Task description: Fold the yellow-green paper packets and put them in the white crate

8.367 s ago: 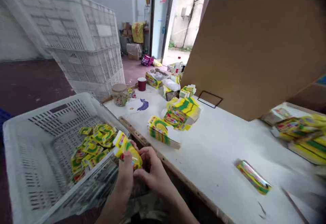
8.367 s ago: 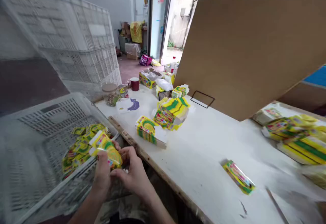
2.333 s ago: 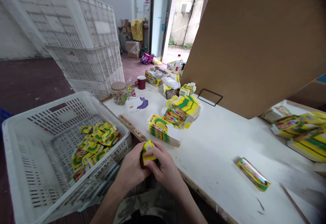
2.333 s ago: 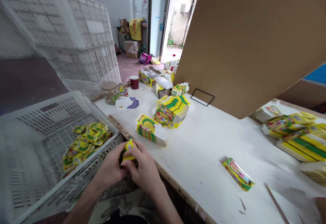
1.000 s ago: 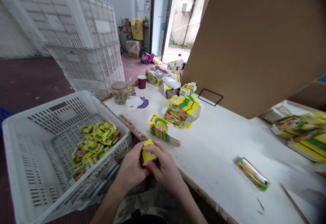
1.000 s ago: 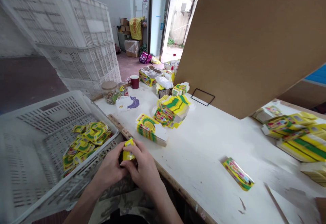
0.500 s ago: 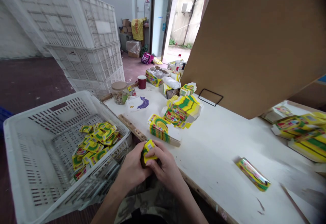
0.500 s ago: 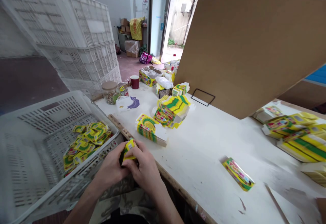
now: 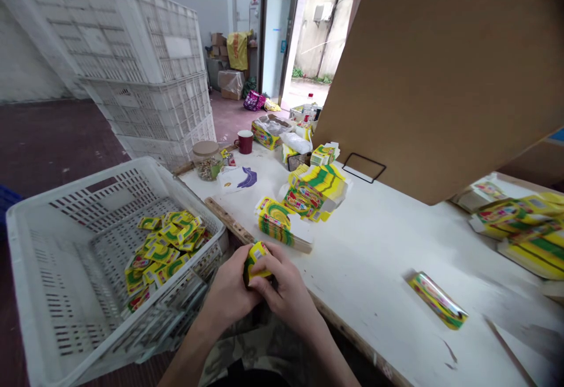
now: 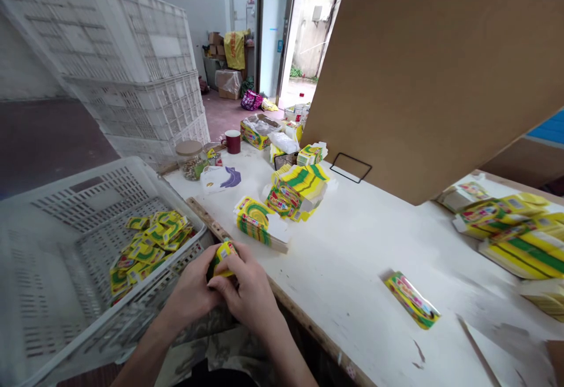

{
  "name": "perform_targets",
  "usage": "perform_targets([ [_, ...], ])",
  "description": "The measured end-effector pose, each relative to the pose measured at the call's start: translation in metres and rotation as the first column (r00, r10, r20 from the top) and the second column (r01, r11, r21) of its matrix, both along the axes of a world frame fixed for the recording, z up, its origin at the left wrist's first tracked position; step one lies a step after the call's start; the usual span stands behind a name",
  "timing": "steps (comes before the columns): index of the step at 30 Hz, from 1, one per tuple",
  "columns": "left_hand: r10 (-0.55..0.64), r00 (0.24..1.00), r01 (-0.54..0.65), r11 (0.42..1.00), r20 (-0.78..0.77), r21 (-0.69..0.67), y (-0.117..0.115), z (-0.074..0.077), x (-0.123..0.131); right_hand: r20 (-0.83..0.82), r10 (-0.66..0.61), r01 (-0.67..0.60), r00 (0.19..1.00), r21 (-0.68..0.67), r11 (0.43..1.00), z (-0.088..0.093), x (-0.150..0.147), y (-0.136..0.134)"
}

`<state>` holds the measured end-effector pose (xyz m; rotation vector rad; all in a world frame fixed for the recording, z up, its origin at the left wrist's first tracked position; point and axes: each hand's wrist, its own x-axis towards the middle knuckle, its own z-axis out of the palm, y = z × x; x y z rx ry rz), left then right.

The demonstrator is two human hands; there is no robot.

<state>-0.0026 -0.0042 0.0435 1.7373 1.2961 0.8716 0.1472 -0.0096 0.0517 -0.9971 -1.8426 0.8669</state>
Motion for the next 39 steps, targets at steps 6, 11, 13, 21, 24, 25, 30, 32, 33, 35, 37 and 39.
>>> perform_targets([
  [6, 0.023, 0.999, -0.022, 1.000, -0.041, 0.020, 0.001, -0.003, -0.002, 0.074, 0.019, -0.018, 0.997, -0.021, 1.000, 0.002, 0.000, -0.001],
  [11, 0.012, 0.999, -0.011, 1.000, -0.032, 0.007, 0.001, -0.003, -0.002, 0.059, 0.040, -0.039, 0.997, -0.023, 0.999, 0.001, 0.002, 0.001],
  [13, 0.005, 1.000, -0.005, 1.000, -0.024, 0.012, 0.000, -0.003, -0.002, 0.038, 0.040, -0.039, 0.998, -0.014, 0.999, 0.000, 0.003, 0.002],
  [21, 0.008, 0.999, -0.008, 1.000, -0.035, 0.009, 0.000, -0.006, -0.001, 0.068, 0.030, -0.031, 0.997, 0.012, 0.999, -0.003, 0.002, 0.001],
  [24, 0.022, 0.999, -0.021, 1.000, -0.040, 0.008, -0.001, -0.008, 0.000, 0.082, 0.023, -0.024, 0.996, 0.011, 1.000, -0.005, 0.001, 0.001],
  [25, 0.023, 0.999, -0.023, 1.000, -0.041, 0.009, -0.002, -0.009, 0.000, 0.087, 0.023, -0.024, 0.996, 0.008, 1.000, -0.005, 0.001, 0.001],
  [30, -0.010, 1.000, 0.010, 0.999, -0.016, 0.030, 0.000, -0.008, -0.002, 0.091, 0.054, -0.052, 0.994, -0.024, 0.998, -0.003, 0.004, 0.001],
  [32, -0.016, 1.000, 0.017, 0.998, -0.020, 0.065, 0.001, -0.007, -0.004, 0.090, 0.080, -0.076, 0.993, -0.042, 0.996, -0.003, 0.005, 0.000],
  [33, -0.007, 1.000, 0.008, 0.998, -0.023, 0.068, 0.002, -0.006, -0.004, 0.084, 0.091, -0.087, 0.992, -0.047, 0.995, -0.004, 0.005, -0.001],
  [35, 0.009, 1.000, -0.009, 0.999, -0.003, 0.041, 0.002, -0.004, -0.004, 0.045, 0.090, -0.087, 0.995, -0.060, 0.994, -0.008, 0.005, -0.003],
  [37, 0.010, 0.999, -0.010, 1.000, 0.038, 0.010, 0.002, -0.001, -0.003, -0.024, 0.037, -0.038, 0.999, -0.079, 0.996, -0.013, 0.002, -0.005],
  [39, 0.008, 0.998, -0.009, 1.000, 0.062, 0.014, 0.001, 0.001, -0.002, -0.076, -0.027, 0.020, 0.997, -0.097, 0.995, -0.018, -0.001, -0.005],
])
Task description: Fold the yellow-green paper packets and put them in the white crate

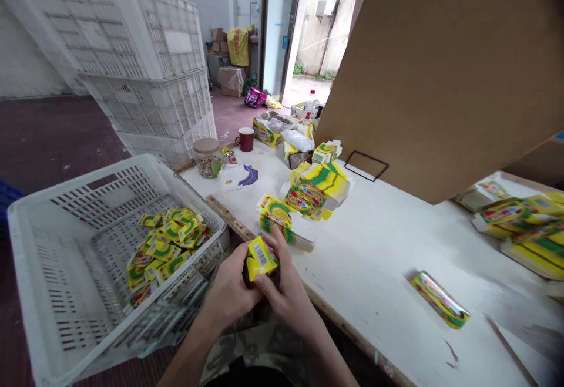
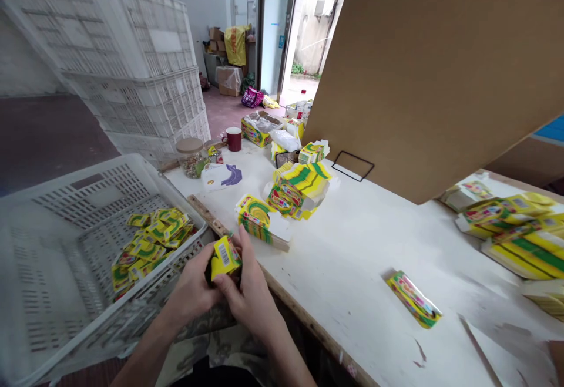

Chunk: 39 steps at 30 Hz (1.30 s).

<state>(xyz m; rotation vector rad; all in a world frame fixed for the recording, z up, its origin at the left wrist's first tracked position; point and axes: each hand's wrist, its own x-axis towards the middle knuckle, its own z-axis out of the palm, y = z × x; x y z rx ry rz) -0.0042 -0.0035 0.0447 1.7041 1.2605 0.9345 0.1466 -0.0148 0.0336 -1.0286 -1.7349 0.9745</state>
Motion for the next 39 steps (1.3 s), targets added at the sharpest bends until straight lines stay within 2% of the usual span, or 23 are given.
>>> perform_targets([
  [5, 0.016, 0.999, -0.017, 1.000, -0.043, -0.015, 0.000, 0.001, 0.000, 0.010, -0.010, 0.009, 1.000, 0.069, 0.998, -0.001, 0.002, 0.005],
  [15, 0.003, 0.993, 0.000, 1.000, -0.121, 0.021, 0.001, -0.003, -0.003, 0.223, 0.007, -0.045, 0.975, 0.164, 0.986, 0.009, 0.012, 0.013],
  [19, 0.048, 0.988, -0.051, 0.998, -0.147, -0.021, 0.003, -0.003, -0.004, 0.245, -0.006, -0.045, 0.970, 0.201, 0.979, 0.010, 0.012, 0.015],
  [21, 0.062, 0.984, -0.067, 0.998, -0.165, -0.020, 0.004, -0.001, -0.006, 0.253, 0.008, -0.062, 0.968, 0.205, 0.977, 0.013, 0.016, 0.017],
  [25, 0.025, 0.972, -0.016, 0.999, -0.233, 0.044, 0.005, 0.005, -0.008, 0.312, 0.080, -0.145, 0.947, 0.194, 0.970, 0.019, 0.026, 0.021],
  [30, 0.031, 0.944, 0.001, 0.995, -0.329, 0.096, 0.005, 0.002, -0.009, 0.390, 0.033, -0.107, 0.920, 0.168, 0.980, 0.013, 0.026, 0.019],
  [35, 0.064, 0.920, 0.000, 0.987, -0.386, 0.163, 0.006, -0.005, -0.011, 0.374, 0.044, -0.107, 0.926, 0.150, 0.983, 0.009, 0.019, 0.018],
  [39, 0.078, 0.922, -0.013, 0.985, -0.379, 0.171, 0.006, -0.002, -0.010, 0.323, 0.083, -0.117, 0.943, 0.089, 0.989, 0.009, 0.017, 0.014],
])
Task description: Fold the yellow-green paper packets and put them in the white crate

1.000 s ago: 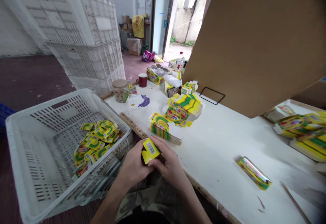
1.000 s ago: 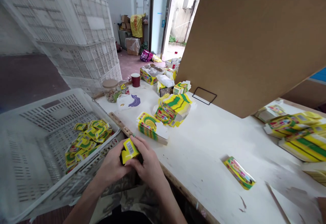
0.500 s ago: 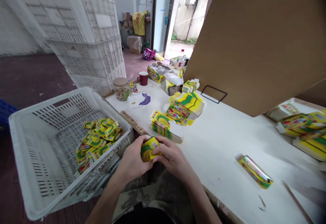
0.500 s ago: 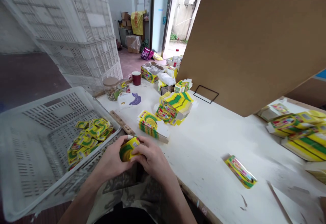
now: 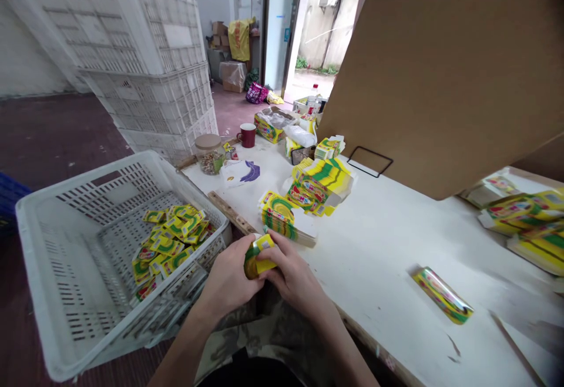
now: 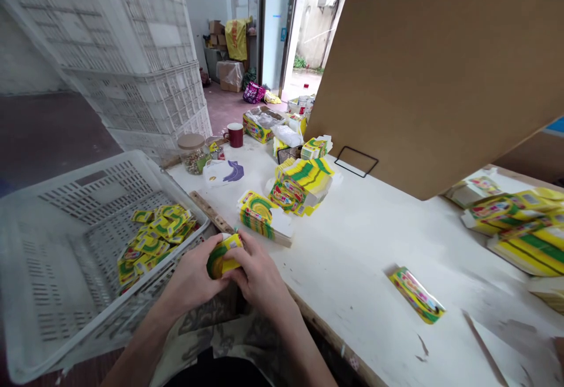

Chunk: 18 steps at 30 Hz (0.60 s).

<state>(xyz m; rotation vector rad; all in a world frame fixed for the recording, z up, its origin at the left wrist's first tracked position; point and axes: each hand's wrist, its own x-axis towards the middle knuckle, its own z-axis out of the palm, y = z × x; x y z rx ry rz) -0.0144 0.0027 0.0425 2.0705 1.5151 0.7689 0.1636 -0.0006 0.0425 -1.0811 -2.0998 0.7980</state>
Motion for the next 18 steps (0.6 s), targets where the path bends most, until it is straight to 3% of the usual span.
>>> perform_targets([
  [4, -0.001, 1.000, 0.000, 1.000, 0.018, 0.021, -0.002, 0.003, 0.004, -0.185, -0.040, 0.024, 0.982, -0.091, 0.996, -0.006, -0.002, -0.008],
  [8, 0.050, 0.999, -0.050, 0.998, 0.005, 0.037, -0.003, 0.001, 0.006, -0.175, -0.130, 0.103, 0.976, -0.155, 0.983, -0.014, -0.006, -0.010],
  [14, 0.065, 0.997, -0.065, 0.998, 0.044, 0.003, -0.005, -0.003, 0.008, -0.281, -0.121, 0.061, 0.952, -0.213, 0.975, -0.011, -0.010, -0.006],
  [18, 0.109, 0.991, -0.112, 0.993, 0.075, 0.040, -0.006, -0.007, 0.010, -0.278, -0.230, 0.172, 0.933, -0.217, 0.961, -0.007, -0.013, -0.006],
])
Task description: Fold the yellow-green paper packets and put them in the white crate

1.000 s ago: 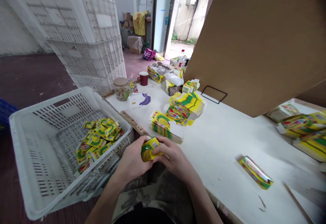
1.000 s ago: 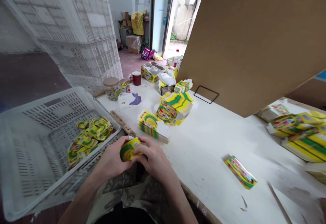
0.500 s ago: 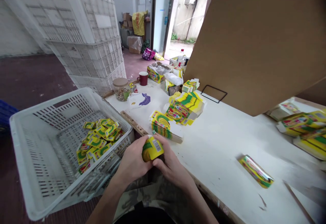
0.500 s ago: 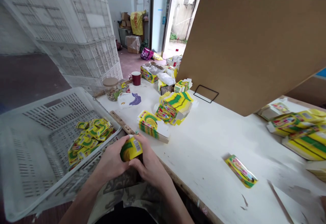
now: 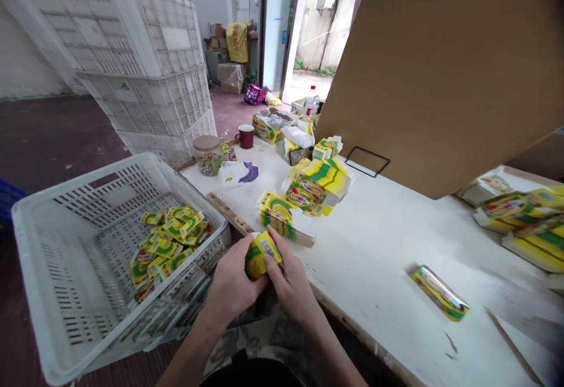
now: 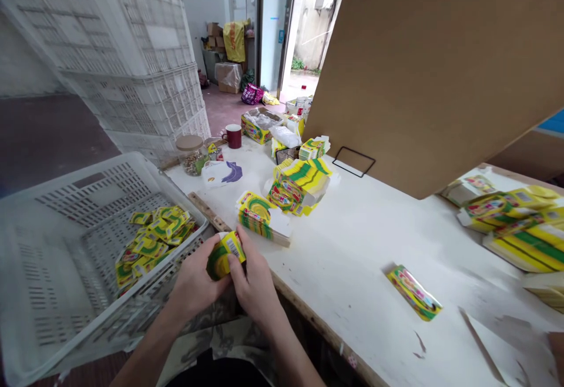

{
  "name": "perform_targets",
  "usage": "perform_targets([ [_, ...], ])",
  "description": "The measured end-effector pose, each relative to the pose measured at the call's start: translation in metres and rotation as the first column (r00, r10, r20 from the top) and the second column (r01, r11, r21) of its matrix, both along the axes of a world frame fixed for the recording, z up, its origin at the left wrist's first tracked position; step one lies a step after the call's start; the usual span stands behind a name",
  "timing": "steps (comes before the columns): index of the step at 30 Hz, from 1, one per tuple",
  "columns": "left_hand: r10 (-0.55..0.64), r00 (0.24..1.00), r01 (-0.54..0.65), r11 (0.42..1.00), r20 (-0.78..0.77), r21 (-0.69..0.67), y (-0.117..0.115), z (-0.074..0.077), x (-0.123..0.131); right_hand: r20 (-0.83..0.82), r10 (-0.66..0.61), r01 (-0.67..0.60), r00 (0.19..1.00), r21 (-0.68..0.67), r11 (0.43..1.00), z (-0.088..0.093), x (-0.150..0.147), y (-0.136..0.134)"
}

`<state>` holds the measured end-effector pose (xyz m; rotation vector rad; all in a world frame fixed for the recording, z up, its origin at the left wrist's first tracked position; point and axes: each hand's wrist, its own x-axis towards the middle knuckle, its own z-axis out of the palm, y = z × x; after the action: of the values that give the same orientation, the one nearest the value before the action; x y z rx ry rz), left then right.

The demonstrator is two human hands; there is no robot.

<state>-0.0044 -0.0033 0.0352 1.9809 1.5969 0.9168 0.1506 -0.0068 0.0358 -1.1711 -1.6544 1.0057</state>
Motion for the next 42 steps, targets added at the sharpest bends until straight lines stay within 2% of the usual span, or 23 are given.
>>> perform_targets([
  [4, 0.024, 0.997, -0.025, 1.000, 0.070, 0.010, -0.001, -0.004, 0.000, -0.031, 0.073, -0.073, 0.997, 0.026, 0.997, 0.003, -0.001, 0.001],
  [6, 0.012, 0.997, -0.014, 0.999, 0.081, 0.032, -0.003, -0.007, 0.002, 0.005, 0.000, -0.001, 1.000, 0.030, 1.000, 0.003, -0.005, 0.000],
  [8, 0.017, 0.997, -0.022, 0.998, 0.080, 0.061, -0.005, -0.011, 0.006, 0.088, -0.126, 0.122, 0.988, 0.053, 0.991, 0.003, -0.012, -0.002],
  [10, 0.040, 0.996, -0.046, 0.997, 0.086, 0.059, -0.005, -0.014, 0.006, 0.140, -0.174, 0.163, 0.975, 0.086, 0.983, 0.002, -0.018, -0.001],
  [13, 0.125, 0.989, -0.125, 0.992, 0.075, 0.002, 0.004, -0.013, -0.014, 0.116, -0.053, 0.044, 0.992, 0.075, 0.996, -0.001, -0.012, 0.011],
  [14, 0.173, 0.984, -0.173, 0.985, 0.048, -0.012, 0.010, -0.010, -0.027, 0.111, -0.059, 0.050, 0.992, 0.075, 0.996, -0.003, -0.006, 0.018],
  [15, 0.304, 0.953, -0.304, 0.952, 0.015, 0.028, 0.016, -0.007, -0.043, 0.130, -0.104, 0.094, 0.986, 0.078, 0.992, -0.004, 0.002, 0.027],
  [16, 0.438, 0.898, -0.431, 0.897, -0.053, 0.099, 0.021, -0.005, -0.060, 0.182, -0.232, 0.217, 0.955, 0.102, 0.971, -0.006, 0.010, 0.036],
  [17, 0.548, 0.825, -0.530, 0.835, -0.138, 0.145, 0.027, -0.003, -0.076, 0.263, -0.385, 0.361, 0.885, 0.137, 0.923, -0.008, 0.018, 0.046],
  [18, 0.641, 0.749, -0.616, 0.767, -0.167, 0.181, 0.031, -0.003, -0.090, 0.388, -0.466, 0.435, 0.795, 0.171, 0.884, -0.010, 0.025, 0.055],
  [19, 0.660, 0.732, -0.637, 0.751, -0.169, 0.175, 0.034, -0.005, -0.100, 0.496, -0.495, 0.469, 0.714, 0.186, 0.863, -0.013, 0.030, 0.063],
  [20, 0.648, 0.746, -0.627, 0.762, -0.156, 0.166, 0.035, -0.010, -0.106, 0.550, -0.505, 0.490, 0.665, 0.189, 0.851, -0.015, 0.033, 0.069],
  [22, 0.542, 0.833, -0.529, 0.839, -0.107, 0.129, 0.033, -0.025, -0.105, 0.604, -0.490, 0.494, 0.628, 0.177, 0.851, -0.020, 0.035, 0.078],
  [24, 0.388, 0.921, -0.385, 0.921, -0.038, 0.060, 0.027, -0.042, -0.090, 0.604, -0.483, 0.489, 0.634, 0.170, 0.855, -0.023, 0.035, 0.081],
  [27, 0.205, 0.973, -0.196, 0.976, 0.103, -0.091, 0.018, -0.060, -0.060, 0.600, -0.463, 0.468, 0.653, 0.161, 0.869, -0.027, 0.035, 0.083],
  [31, 0.075, 0.958, -0.014, 0.977, 0.278, -0.214, 0.012, -0.059, -0.031, 0.563, -0.477, 0.473, 0.676, 0.165, 0.865, -0.030, 0.038, 0.089],
  [35, 0.038, 0.894, 0.094, 0.959, 0.447, -0.269, 0.011, -0.049, -0.017, 0.484, -0.496, 0.476, 0.721, 0.175, 0.862, -0.025, 0.040, 0.093],
  [38, 0.112, 0.802, 0.105, 0.940, 0.586, -0.324, 0.010, -0.047, -0.010, 0.403, -0.473, 0.442, 0.783, 0.174, 0.880, -0.012, 0.034, 0.082],
  [40, 0.178, 0.611, 0.128, 0.940, 0.771, -0.318, 0.010, -0.047, -0.004, 0.337, -0.408, 0.377, 0.848, 0.158, 0.913, -0.005, 0.024, 0.067],
  [41, 0.190, 0.477, 0.140, 0.947, 0.858, -0.288, 0.011, -0.046, -0.001, 0.302, -0.344, 0.315, 0.889, 0.141, 0.938, -0.002, 0.017, 0.056],
  [42, 0.180, 0.334, 0.157, 0.957, 0.925, -0.243, 0.012, -0.044, 0.002, 0.206, -0.207, 0.193, 0.956, 0.083, 0.978, -0.002, 0.010, 0.046],
])
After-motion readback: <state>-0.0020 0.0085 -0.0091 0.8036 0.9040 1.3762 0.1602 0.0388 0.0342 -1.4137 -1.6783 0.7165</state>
